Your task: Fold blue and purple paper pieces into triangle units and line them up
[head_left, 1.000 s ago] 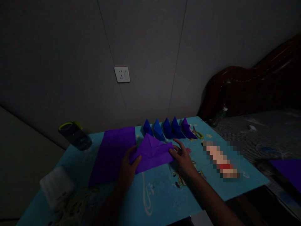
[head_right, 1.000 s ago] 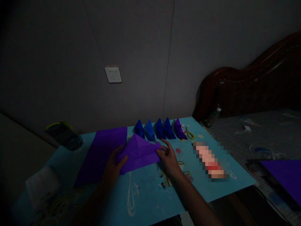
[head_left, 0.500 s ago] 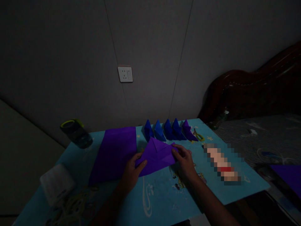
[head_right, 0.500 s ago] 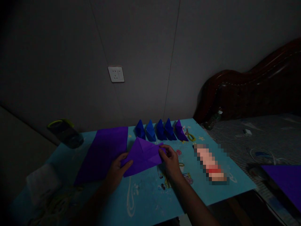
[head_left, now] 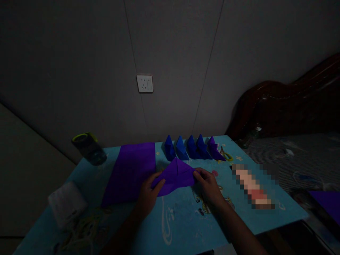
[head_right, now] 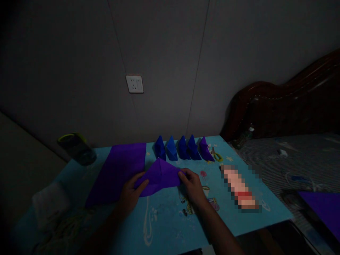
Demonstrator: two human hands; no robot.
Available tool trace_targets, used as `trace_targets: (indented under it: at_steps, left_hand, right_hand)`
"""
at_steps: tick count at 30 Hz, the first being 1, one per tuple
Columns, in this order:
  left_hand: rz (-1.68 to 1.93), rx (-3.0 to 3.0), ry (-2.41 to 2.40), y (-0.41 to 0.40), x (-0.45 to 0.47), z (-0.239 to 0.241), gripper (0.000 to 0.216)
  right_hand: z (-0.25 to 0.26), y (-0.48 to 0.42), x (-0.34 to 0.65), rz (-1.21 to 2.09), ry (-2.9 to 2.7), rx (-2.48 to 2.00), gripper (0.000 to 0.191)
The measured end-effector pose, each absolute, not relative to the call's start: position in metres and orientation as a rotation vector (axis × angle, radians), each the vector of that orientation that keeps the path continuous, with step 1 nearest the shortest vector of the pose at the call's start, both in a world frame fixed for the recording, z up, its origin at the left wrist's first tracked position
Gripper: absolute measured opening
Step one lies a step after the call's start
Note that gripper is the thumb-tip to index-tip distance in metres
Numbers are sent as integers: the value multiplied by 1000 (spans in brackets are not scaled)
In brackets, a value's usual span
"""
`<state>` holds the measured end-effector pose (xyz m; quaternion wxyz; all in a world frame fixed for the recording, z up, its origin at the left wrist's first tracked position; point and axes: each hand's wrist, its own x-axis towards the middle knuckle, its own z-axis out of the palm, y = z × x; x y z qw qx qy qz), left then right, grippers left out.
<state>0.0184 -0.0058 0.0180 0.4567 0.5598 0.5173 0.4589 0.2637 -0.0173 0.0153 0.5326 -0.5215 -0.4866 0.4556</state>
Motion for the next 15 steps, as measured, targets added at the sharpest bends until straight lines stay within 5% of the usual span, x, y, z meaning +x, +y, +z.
trace_targets:
  at_steps: [15]
  left_hand:
    - [1451,1216,1204,4,18,1,36]
  right_hand:
    - [33,-19,257,1044,-1003,-1387,45]
